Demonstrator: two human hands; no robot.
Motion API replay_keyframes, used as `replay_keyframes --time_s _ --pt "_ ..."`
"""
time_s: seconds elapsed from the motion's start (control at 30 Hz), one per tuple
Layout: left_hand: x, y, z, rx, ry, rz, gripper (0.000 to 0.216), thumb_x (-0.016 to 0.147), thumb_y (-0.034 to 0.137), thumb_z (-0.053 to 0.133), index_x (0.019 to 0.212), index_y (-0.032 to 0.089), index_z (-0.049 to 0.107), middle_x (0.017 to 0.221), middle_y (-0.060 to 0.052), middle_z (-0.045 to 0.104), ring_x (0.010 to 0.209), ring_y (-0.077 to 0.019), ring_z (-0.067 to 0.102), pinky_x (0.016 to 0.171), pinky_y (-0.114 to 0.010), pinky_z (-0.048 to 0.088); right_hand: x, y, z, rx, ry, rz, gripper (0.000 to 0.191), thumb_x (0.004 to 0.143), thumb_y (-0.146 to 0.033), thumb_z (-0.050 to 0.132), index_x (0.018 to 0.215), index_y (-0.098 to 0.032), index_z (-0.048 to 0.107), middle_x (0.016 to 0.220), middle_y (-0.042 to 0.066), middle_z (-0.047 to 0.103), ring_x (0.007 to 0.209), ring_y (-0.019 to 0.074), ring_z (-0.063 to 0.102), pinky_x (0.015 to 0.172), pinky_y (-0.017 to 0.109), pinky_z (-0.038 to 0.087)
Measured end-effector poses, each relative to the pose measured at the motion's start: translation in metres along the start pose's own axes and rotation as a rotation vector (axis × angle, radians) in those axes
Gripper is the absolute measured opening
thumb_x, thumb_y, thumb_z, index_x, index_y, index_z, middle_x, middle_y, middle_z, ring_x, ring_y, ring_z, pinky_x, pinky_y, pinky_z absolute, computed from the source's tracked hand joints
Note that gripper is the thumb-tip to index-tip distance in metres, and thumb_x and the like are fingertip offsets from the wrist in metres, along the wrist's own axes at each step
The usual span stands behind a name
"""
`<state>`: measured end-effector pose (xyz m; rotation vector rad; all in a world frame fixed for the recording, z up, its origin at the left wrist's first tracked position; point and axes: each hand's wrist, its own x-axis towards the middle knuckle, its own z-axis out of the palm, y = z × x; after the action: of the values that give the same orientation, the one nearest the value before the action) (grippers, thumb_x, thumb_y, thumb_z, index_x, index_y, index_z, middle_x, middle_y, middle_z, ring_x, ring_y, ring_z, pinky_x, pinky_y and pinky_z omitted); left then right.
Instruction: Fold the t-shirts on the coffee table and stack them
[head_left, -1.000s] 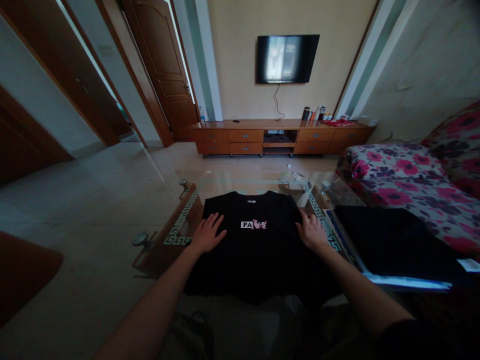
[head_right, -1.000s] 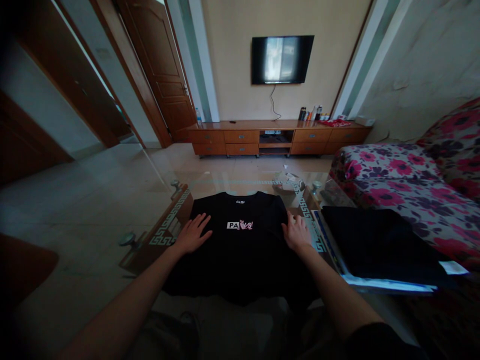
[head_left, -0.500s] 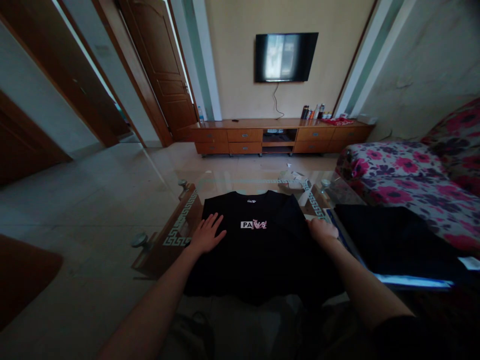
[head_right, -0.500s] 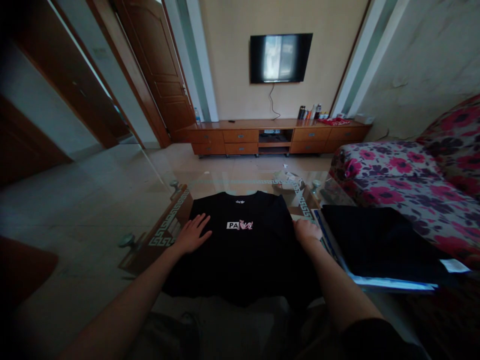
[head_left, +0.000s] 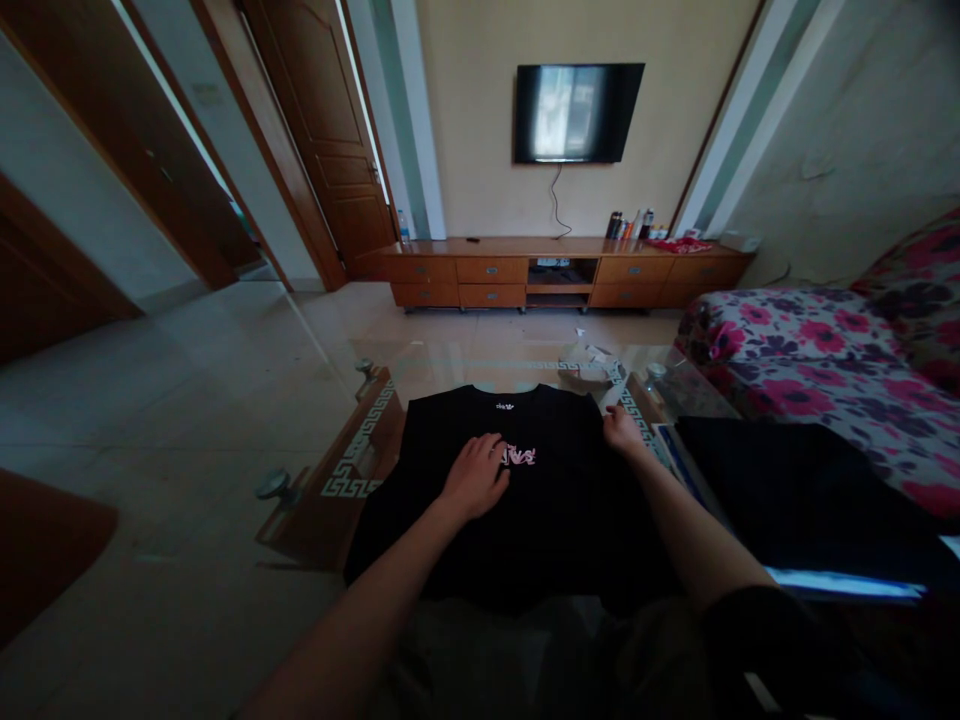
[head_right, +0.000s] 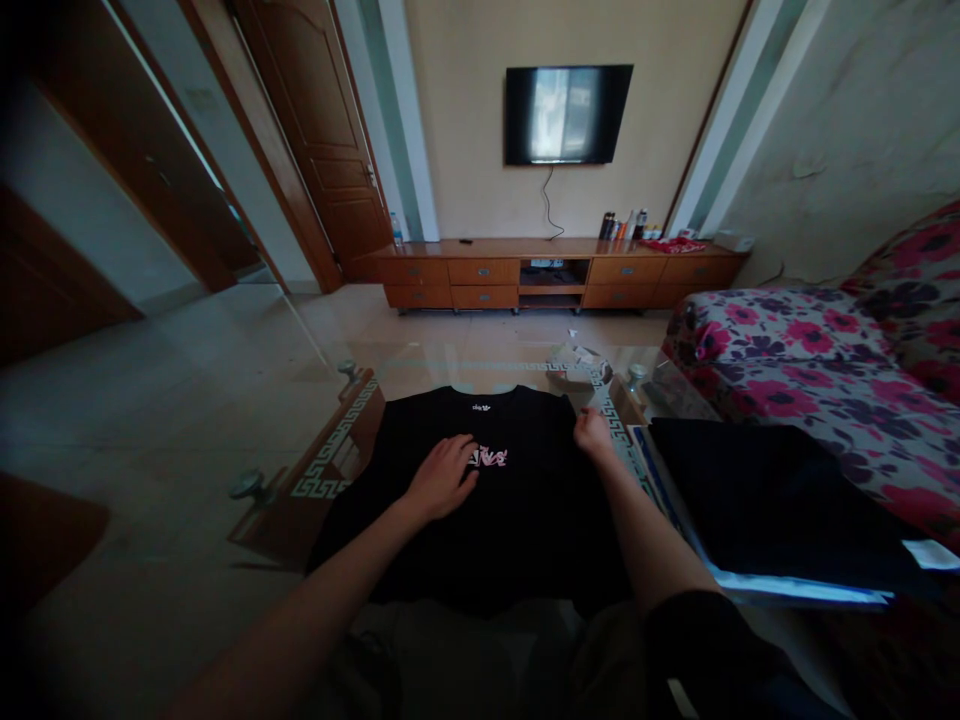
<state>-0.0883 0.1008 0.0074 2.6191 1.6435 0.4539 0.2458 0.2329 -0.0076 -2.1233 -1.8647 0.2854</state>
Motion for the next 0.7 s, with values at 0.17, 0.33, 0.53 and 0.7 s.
replay_keyframes --time_s 0.17,0.33,0.53,0.7 --pt "0.023 0.073 0.019 -0.145 -0.017 0.217 0.049 0.098 0.040 0.049 0.144 0.023 0.049 0.158 -0.008 0.043 0.145 -0.0262 0.039 0.124 -0.045 0.026 0.039 0.008 -0.002 -0.010 -0.016 -0.148 0.069 0.082 -0.002 0.037 0.150 -0.009 0.045 0.133 0.016 0.063 0.124 0.0214 0.059 0.105 0.031 0.045" --pt "0.032 0.093 0.038 -0.199 -0.042 0.281 0.061 0.098 0.044 0.048 0.155 0.027 0.037 0.167 -0.004 0.028 0.154 -0.0298 0.023 0.124 -0.049 0.025 0.082 0.001 -0.004 -0.100 -0.144 -0.330 0.064 0.075 0.001 0.047 0.132 -0.020 0.066 0.128 0.010 0.065 0.131 0.0218 0.050 0.110 0.029 0.039" --pt "0.032 0.087 0.046 -0.216 -0.103 0.248 0.061 0.099 0.054 0.043 0.156 0.034 0.036 0.166 0.000 0.031 0.155 -0.0324 0.019 0.123 -0.055 0.023 0.113 -0.007 -0.009 -0.268 -0.241 -0.333 0.032 0.085 -0.010 0.054 0.106 -0.019 0.076 0.126 0.016 0.058 0.115 0.0272 0.057 0.104 0.040 0.044" --pt "0.033 0.088 0.045 -0.246 -0.104 0.248 0.061 0.099 0.055 0.042 0.156 0.036 0.036 0.167 0.001 0.031 0.155 -0.0305 0.020 0.124 -0.053 0.020 0.105 -0.010 -0.003 -0.346 -0.219 -0.271 0.035 0.095 -0.018 0.045 0.117 -0.025 0.071 0.135 0.016 0.050 0.122 0.0345 0.053 0.098 0.053 0.047"
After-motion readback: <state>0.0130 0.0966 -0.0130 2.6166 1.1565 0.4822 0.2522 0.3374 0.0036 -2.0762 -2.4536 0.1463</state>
